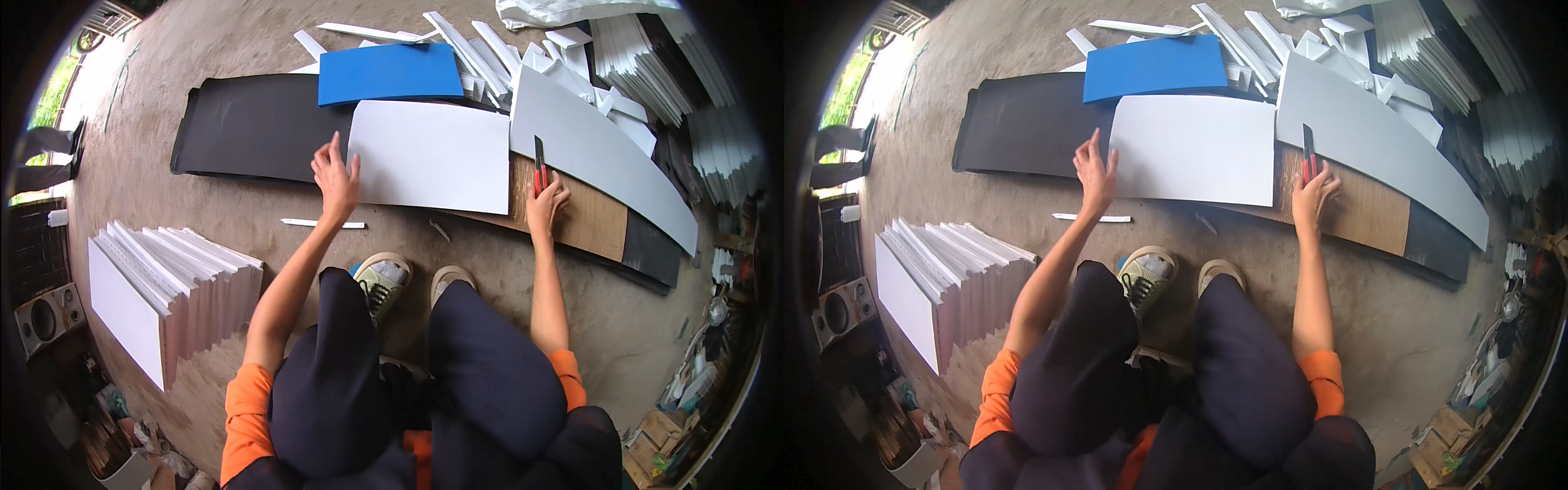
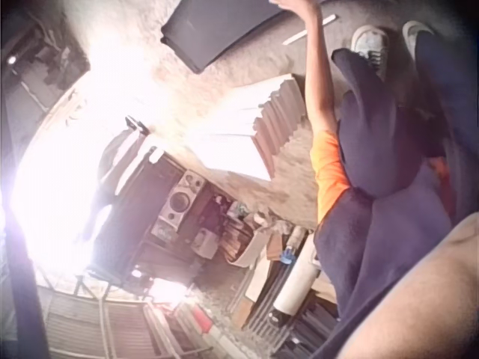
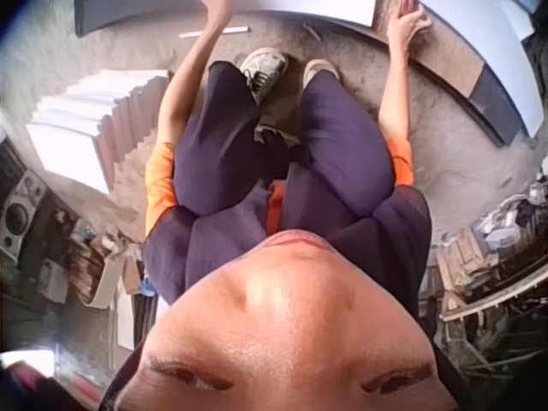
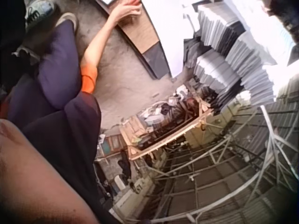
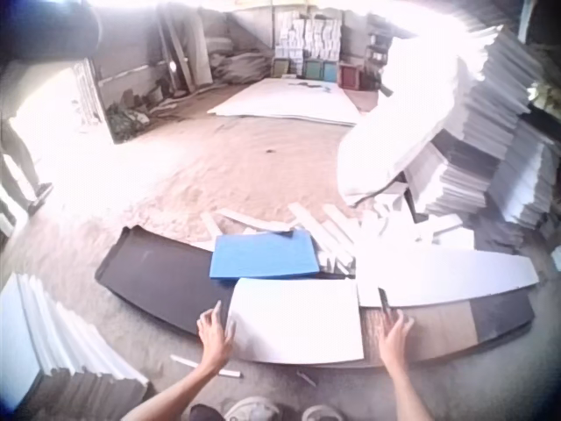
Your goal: The person sits on the floor and uses a utility knife to cut white foam sheets. They use a blue rectangular template to guide the cuts, repeatedly aligning the template and slicing along its edges to produce smaller rectangular pieces.
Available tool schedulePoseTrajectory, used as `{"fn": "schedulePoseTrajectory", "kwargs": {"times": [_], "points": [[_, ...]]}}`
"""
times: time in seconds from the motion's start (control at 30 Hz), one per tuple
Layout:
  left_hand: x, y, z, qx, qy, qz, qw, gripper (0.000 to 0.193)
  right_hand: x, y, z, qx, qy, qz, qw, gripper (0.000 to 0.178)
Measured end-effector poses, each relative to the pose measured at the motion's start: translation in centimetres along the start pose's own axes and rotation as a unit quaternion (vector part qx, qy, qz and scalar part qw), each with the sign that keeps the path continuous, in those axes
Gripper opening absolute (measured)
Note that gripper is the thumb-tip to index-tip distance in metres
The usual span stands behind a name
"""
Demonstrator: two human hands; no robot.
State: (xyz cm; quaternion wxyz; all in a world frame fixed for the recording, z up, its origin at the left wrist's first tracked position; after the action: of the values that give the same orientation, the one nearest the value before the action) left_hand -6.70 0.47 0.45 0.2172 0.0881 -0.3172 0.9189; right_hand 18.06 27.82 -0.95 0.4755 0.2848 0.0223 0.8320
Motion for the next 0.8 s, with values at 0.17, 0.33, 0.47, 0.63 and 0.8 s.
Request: {"fn": "schedulePoseTrajectory", "kwargs": {"times": [0.17, 0.33, 0.47, 0.63, 0.8], "points": [[6.6, 5.0, -1.7, -0.154, -0.015, 0.122, 0.98, 0.057, 3.9, 6.4, -0.5, 0.201, 0.034, 0.083, 0.976, 0.053], [12.5, 3.7, -3.9, -0.377, 0.042, 0.362, 0.851, 0.047, 5.4, 12.8, -5.5, 0.278, 0.138, 0.117, 0.943, 0.049], [13.7, 4.3, -4.4, -0.463, 0.04, 0.4, 0.79, 0.038, 4.7, 14.2, -7.7, 0.281, 0.141, 0.124, 0.941, 0.047], [14.1, 4.9, -3.3, -0.522, 0.007, 0.42, 0.742, 0.035, 5.9, 12.6, -7.6, 0.32, 0.13, 0.065, 0.936, 0.04], [9.5, 3.3, 1.4, -0.579, 0.019, 0.348, 0.737, 0.035, 8.4, 11.8, -2.3, 0.593, 0.175, -0.319, 0.719, 0.04]]}}
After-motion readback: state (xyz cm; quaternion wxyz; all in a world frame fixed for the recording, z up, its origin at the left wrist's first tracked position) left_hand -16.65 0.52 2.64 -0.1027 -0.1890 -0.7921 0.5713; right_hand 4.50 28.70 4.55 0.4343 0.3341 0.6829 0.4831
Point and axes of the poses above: each hand's wrist, its own x-axis towards the middle knuckle, its own z-axis out of the back of the hand, y = z × x, the point moved 1 cm from there along x, towards the middle knuckle, and after that the axes turned 9 degrees about -y, right-handed, at the moved point
